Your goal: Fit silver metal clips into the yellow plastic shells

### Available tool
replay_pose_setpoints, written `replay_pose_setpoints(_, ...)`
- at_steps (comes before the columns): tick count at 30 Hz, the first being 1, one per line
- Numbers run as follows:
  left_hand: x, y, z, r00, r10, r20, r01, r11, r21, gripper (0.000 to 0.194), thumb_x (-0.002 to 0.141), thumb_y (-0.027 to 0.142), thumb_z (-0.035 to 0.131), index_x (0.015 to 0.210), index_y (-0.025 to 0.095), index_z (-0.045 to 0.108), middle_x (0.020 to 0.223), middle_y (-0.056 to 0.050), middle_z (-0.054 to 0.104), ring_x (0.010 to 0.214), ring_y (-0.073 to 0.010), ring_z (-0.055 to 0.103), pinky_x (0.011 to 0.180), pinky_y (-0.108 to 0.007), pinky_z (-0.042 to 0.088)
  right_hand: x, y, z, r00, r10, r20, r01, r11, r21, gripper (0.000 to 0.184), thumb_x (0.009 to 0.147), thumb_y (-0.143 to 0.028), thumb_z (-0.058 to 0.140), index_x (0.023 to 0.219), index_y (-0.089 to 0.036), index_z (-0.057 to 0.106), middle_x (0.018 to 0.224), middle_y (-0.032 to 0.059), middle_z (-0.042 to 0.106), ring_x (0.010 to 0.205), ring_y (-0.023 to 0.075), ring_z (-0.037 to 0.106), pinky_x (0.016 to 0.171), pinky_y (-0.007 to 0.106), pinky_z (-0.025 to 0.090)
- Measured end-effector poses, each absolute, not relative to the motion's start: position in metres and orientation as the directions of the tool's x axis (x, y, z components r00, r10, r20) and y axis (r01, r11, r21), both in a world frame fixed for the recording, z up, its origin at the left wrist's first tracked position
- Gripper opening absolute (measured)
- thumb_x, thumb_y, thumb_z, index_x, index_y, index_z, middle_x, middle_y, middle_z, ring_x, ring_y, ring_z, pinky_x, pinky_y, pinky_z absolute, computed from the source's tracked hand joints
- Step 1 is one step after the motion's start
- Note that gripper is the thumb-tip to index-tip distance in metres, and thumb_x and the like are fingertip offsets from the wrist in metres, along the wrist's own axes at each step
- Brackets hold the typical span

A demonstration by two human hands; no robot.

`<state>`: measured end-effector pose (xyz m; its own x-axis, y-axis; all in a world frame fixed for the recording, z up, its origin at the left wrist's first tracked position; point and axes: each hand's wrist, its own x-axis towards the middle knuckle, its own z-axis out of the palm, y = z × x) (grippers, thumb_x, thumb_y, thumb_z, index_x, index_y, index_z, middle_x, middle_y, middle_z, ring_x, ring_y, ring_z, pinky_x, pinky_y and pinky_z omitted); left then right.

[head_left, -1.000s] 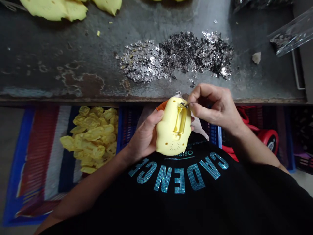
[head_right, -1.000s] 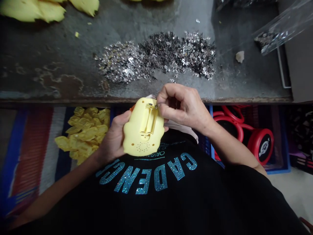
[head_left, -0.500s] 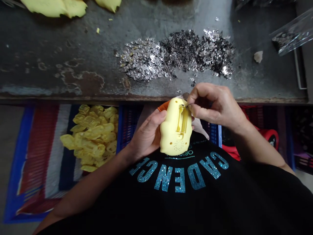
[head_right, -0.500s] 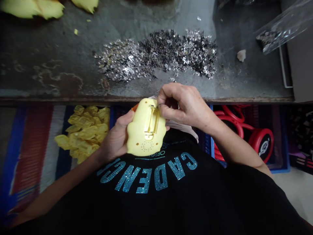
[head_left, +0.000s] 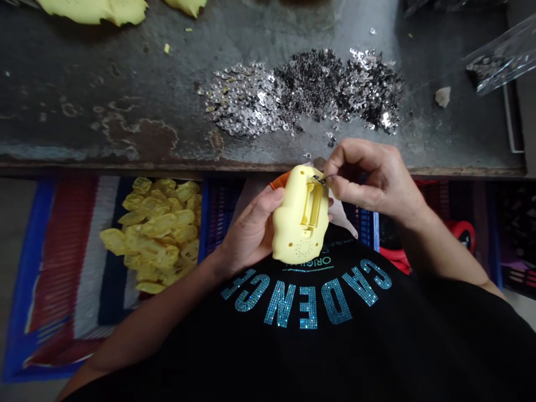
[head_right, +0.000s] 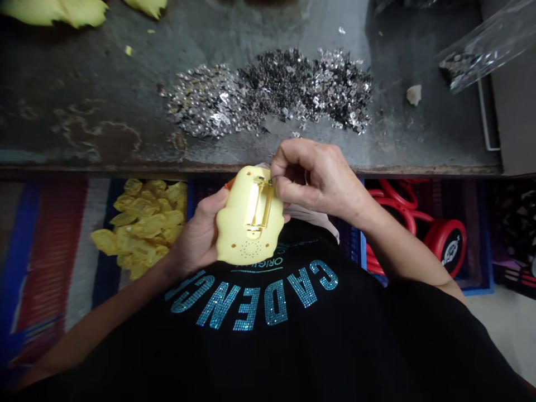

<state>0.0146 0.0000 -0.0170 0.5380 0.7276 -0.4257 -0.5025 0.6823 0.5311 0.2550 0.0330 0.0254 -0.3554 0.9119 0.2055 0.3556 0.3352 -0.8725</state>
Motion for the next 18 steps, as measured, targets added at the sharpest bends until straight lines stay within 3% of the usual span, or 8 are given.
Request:
replay_pose_setpoints(6,0.016,-0.002,-0.018,0.536,0.720,-0.440,-0.505,0.692,0.516,0.060,0.096,0.053,0.089,0.146,0.024,0.075,0.134,-0.011,0.088,0.134,-0.0414,0.080,0.122,-0.060,0.061,0.257,0.034,0.027,-0.405,0.894,0.194,0.423,0.371,-0.827,0.013,0.090,-0.013,0.069,0.090,-0.025,0.068,0.086,-0.0019,0.075,0.076,0.0135,0.065,0.070,0.031,0.049)
replay_pose_setpoints(9,0.017,-0.002,-0.018,0.533,0.725,-0.436,-0.510,0.686,0.518,0.052,0.097,0.052,0.090,0.140,0.024,0.079,0.132,-0.010,0.089,0.136,-0.0399,0.080,0.126,-0.059,0.059,0.259,0.037,0.030,-0.443,0.881,0.167,0.452,0.380,-0.807,0.009,0.092,-0.016,0.069,0.090,-0.025,0.068,0.087,-0.0016,0.075,0.077,0.0136,0.065,0.070,0.030,0.049)
replay_pose_setpoints(13,0.016,-0.001,-0.018,0.508,0.743,-0.436,-0.492,0.665,0.562,0.053,0.091,0.051,0.097,0.134,0.023,0.083,0.128,-0.008,0.090,0.130,-0.0364,0.083,0.127,-0.055,0.059,0.261,0.041,0.033,-0.478,0.867,0.140,0.464,0.385,-0.798,0.004,0.094,-0.020,0.069,0.092,-0.022,0.069,0.086,-0.0012,0.073,0.075,0.0128,0.062,0.068,0.030,0.046)
replay_pose_setpoints(18,0.016,-0.001,-0.018,0.507,0.731,-0.457,-0.496,0.681,0.539,0.057,0.092,0.054,0.095,0.138,0.024,0.080,0.132,-0.010,0.089,0.137,-0.0416,0.080,0.125,-0.060,0.060,0.262,0.040,0.037,-0.457,0.880,0.127,0.452,0.353,-0.819,0.006,0.094,-0.021,0.070,0.088,-0.024,0.069,0.085,-0.0011,0.072,0.074,0.0132,0.061,0.066,0.030,0.045)
